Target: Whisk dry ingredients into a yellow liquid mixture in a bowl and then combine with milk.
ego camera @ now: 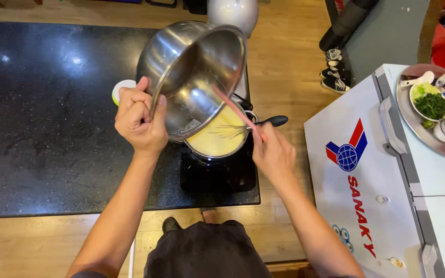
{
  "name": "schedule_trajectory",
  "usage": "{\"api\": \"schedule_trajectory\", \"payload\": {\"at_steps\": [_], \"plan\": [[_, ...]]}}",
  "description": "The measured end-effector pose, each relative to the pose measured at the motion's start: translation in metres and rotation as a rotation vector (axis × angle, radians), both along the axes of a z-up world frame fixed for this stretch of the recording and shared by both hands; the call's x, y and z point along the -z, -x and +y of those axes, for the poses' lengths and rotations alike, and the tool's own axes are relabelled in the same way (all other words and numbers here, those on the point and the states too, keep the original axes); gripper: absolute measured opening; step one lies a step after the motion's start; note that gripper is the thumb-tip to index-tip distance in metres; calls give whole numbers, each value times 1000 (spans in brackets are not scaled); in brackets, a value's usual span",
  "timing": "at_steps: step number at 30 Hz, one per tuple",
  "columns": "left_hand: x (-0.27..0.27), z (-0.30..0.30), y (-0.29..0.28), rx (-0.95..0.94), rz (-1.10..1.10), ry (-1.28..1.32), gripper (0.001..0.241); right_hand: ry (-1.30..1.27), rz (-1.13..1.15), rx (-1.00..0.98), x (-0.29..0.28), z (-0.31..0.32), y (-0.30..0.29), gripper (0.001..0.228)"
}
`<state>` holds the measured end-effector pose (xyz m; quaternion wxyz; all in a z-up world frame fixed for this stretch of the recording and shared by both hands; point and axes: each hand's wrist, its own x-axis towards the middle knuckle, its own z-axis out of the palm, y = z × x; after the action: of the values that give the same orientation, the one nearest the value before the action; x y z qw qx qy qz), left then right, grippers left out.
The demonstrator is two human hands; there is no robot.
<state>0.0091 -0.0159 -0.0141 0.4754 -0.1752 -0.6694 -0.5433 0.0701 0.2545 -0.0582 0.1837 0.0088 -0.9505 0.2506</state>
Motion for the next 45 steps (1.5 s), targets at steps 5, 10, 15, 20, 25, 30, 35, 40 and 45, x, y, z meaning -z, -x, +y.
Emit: {"api": "schedule_trajectory", "payload": {"at_steps": [5,10,15,20,25,30,35,40,45], "plan": [[-13,21,-6,42,25,72,46,38,-111,-68,22,-10,4,10],[5,18,13,-70,32,4,48,820,-371,-449,56,-25,-16,11],[11,-10,26,-149,15,-102,46,735,-276,-345,32,-2,-35,7],[32,-55,25,-212,-28,-281,49,173,-4,-100,58,15,-50,14],[53,-91,17,-118,-149,-626,47,97,-131,105,60,7,-54,17],[62,-92,27,2,-227,-681,45,175,-226,256,19,-22,-52,22],[55,-71,43,25,-232,-569,48,240,18,166,-6,-85,-54,18],[42,-64,43,47,-198,-420,50,-168,147,78,6,-95,-49,17],[43,-91,40,88,-208,-416,49,-135,125,369,25,-76,-59,15]]}}
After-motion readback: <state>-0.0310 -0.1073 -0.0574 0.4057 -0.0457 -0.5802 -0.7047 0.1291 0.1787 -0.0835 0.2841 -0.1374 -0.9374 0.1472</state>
